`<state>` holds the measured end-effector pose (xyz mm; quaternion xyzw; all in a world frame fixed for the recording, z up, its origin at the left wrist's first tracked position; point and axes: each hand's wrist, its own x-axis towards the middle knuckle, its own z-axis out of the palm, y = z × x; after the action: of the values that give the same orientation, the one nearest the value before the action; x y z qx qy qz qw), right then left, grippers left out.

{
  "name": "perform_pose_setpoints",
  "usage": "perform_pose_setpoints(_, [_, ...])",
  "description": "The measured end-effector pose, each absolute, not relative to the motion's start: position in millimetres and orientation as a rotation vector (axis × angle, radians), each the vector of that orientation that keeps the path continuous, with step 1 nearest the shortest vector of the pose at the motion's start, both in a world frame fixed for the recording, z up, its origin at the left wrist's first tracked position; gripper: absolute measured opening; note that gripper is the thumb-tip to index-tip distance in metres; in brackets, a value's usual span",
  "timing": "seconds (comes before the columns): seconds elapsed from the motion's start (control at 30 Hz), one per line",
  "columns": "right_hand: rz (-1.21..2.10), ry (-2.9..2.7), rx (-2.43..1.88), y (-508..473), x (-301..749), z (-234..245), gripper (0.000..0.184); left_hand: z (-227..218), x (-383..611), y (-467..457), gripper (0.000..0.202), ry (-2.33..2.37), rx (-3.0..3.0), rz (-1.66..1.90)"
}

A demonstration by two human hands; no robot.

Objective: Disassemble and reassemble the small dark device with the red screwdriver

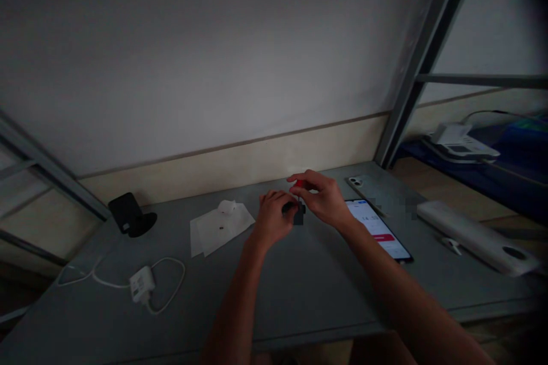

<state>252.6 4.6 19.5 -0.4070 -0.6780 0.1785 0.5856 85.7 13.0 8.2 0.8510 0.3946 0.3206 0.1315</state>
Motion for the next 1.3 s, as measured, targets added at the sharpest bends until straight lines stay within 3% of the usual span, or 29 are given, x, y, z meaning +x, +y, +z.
perform_pose_setpoints(0.2, [0.269, -1.630, -0.932, 7, 253, 18, 0.025, 3, 93, 13, 0.011, 1.123, 2.428, 1.133])
perform_pose_setpoints(0.33, [0.399, -1.648, -0.865, 6, 255, 18, 0.029, -3, 96, 16, 0.017, 1.125, 2.433, 1.102])
perform_pose_setpoints(0.6, [0.494, -1.506, -0.857, 11, 253, 14, 0.011, -1, 93, 16, 0.021, 1.066, 2.558, 0.967])
perform_pose_setpoints(0.8, [0.651, -1.548, -0.783, 6, 254, 18, 0.023, 1, 90, 20, 0.021, 1.036, 2.558, 0.910])
perform_pose_setpoints(0.97, [0.706, -1.420, -0.841, 10, 252, 14, 0.015, -1, 90, 22, 0.022, 0.986, 2.500, 0.943])
perform_pose_setpoints(1.17, [0.622, -1.410, -0.899, 8, 254, 18, 0.020, -3, 91, 22, 0.016, 1.009, 2.363, 1.029])
perform_pose_setpoints(1.3, [0.734, -1.478, -0.774, 6, 256, 20, 0.024, -1, 90, 23, 0.017, 0.963, 2.350, 1.014])
